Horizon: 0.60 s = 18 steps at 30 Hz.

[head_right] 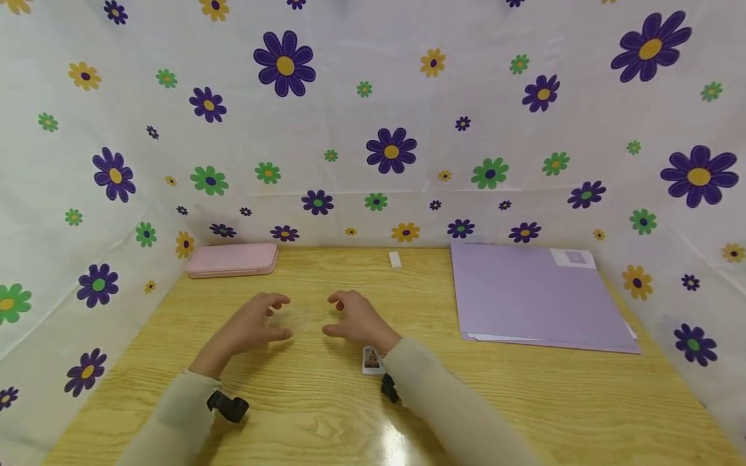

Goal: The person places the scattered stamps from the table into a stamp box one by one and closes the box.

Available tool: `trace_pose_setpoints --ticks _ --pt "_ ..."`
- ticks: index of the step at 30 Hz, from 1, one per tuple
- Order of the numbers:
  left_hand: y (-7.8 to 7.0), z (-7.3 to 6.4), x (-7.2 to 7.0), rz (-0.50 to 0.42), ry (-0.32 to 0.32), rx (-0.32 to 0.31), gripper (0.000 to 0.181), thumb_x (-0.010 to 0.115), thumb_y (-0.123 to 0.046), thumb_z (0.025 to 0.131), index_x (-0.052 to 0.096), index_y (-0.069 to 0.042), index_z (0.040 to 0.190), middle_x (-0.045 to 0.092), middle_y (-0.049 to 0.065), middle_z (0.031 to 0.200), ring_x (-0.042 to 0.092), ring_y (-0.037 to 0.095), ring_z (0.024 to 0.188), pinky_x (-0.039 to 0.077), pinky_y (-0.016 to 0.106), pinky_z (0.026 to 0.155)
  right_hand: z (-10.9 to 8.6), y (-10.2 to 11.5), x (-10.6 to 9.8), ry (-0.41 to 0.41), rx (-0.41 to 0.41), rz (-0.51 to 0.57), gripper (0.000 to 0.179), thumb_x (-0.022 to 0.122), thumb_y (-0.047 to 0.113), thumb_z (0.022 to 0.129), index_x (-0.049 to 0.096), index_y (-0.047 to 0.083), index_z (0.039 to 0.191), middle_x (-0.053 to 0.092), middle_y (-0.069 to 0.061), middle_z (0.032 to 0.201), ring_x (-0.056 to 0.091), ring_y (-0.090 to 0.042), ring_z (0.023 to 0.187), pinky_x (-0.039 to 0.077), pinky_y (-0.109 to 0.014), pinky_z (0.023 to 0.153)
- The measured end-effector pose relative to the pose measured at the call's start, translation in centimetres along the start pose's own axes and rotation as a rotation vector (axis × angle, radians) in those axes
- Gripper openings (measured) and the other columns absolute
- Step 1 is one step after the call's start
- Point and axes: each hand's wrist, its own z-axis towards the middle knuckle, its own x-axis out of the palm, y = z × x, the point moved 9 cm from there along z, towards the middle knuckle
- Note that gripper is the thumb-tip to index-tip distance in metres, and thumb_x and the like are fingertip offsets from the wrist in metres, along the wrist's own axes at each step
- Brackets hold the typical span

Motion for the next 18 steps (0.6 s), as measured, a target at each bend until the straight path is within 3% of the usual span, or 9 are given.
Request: trace_pose_setpoints --ticks 8,18 --pt "1.8 0.5 -0.5 0.015 0.023 -0.043 0.069 0.085 -0.025 0.079 0.053 -0.006 0.138 0.053 0.018 0.128 0.054 0.035 0.112 0.046 0.052 0.093 1.0 0.7 0.9 0.019 0.031 -0.009 0.062 0.078 0.019 0.087 0.05 0.0 0.139 0.053 -0.018 0.126 0.052 -0.03 0.113 0.046 -0.043 0.091" --pt "3.8 0.9 -0.5 -0.013 0.066 -0.098 0.072 0.084 -0.023 0.08 0.049 -0.007 0.14 0.051 0.018 0.129 0.052 0.035 0.114 0.044 0.052 0.096 2.6 1.2 2.0 0.04 0.083 -0.077 0.067 0.082 0.019 0.083 0.051 0.001 0.139 0.055 -0.016 0.125 0.053 -0.028 0.113 0.046 -0.041 0.095"
